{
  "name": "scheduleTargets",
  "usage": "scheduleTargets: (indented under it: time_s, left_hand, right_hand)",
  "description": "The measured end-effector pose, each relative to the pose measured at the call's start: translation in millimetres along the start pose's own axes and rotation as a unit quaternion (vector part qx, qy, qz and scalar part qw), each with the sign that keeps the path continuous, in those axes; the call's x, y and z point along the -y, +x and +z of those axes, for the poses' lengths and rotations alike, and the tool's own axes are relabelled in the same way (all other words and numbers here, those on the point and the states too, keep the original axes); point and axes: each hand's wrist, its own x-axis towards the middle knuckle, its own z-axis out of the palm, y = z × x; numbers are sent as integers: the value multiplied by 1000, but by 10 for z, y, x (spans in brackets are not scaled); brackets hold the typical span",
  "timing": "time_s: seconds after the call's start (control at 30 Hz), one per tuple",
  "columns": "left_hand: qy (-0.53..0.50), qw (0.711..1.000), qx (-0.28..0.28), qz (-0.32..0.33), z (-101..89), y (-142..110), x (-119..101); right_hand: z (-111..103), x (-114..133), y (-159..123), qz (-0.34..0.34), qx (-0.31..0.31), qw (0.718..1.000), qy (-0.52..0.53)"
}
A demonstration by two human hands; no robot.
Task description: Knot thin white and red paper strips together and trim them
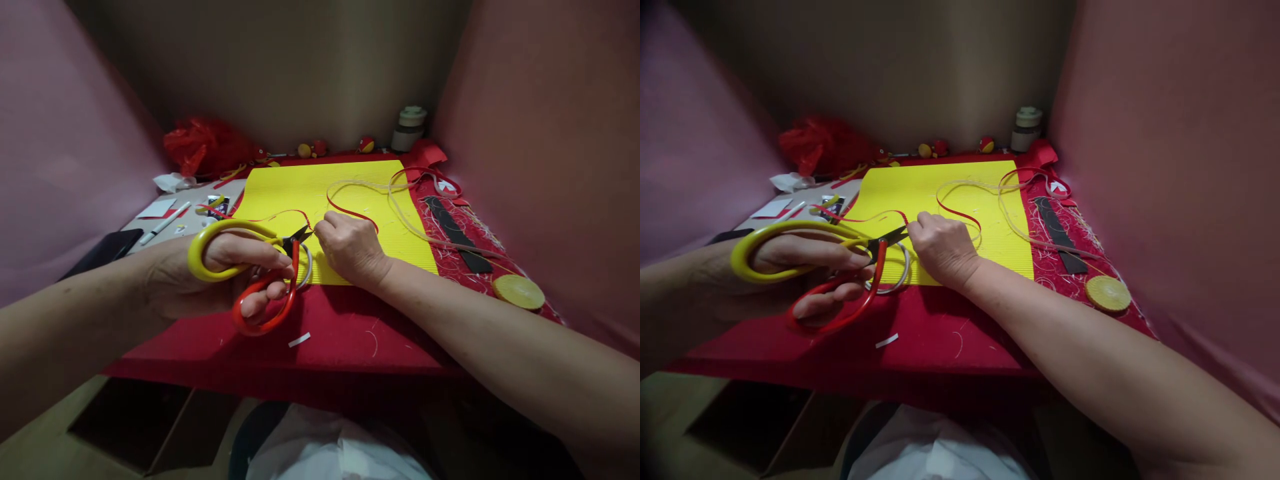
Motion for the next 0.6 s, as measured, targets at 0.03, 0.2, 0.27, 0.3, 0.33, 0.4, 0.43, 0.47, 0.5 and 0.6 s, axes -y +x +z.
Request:
scheduleTargets:
  time_s: [0.03, 0.2, 0.27, 0.3, 0.33, 0.4, 0.43, 0.47, 0.5, 0.6]
  left_hand:
    - [6, 1000, -5, 2, 2, -4, -8]
    - [36, 999, -38, -6, 8, 23, -9]
    - [45, 998, -49, -16, 4, 53, 18]
    - [46, 997, -51, -17, -3, 68, 38]
    - [45, 997, -52, -17, -15, 81, 60]
    - [46, 998, -48, -16, -58, 97, 107]
    - [54, 998, -42, -13, -88, 97, 130]
    - [72, 997, -31, -11, -120, 92, 152]
    - [98, 995, -16, -12, -153, 81, 173]
    - [174, 984, 33, -5, -230, 16, 236]
  right_hand:
    - [1, 2, 2, 0, -1, 1000, -1]
    - [-5, 7, 5, 14, 15, 1000, -2]
    - [-9, -4, 9, 25, 25, 999, 0]
    - [-10, -14, 13, 32, 28, 999, 2]
    - [-10, -27, 17, 41, 30, 999, 2]
    - [-9, -59, 27, 63, 29, 998, 0]
    - [-8, -75, 33, 77, 28, 997, -1]
    - [-6, -89, 38, 92, 29, 995, -2]
    - [-6, -102, 43, 106, 30, 994, -1]
    - [-7, -123, 53, 137, 38, 990, 12]
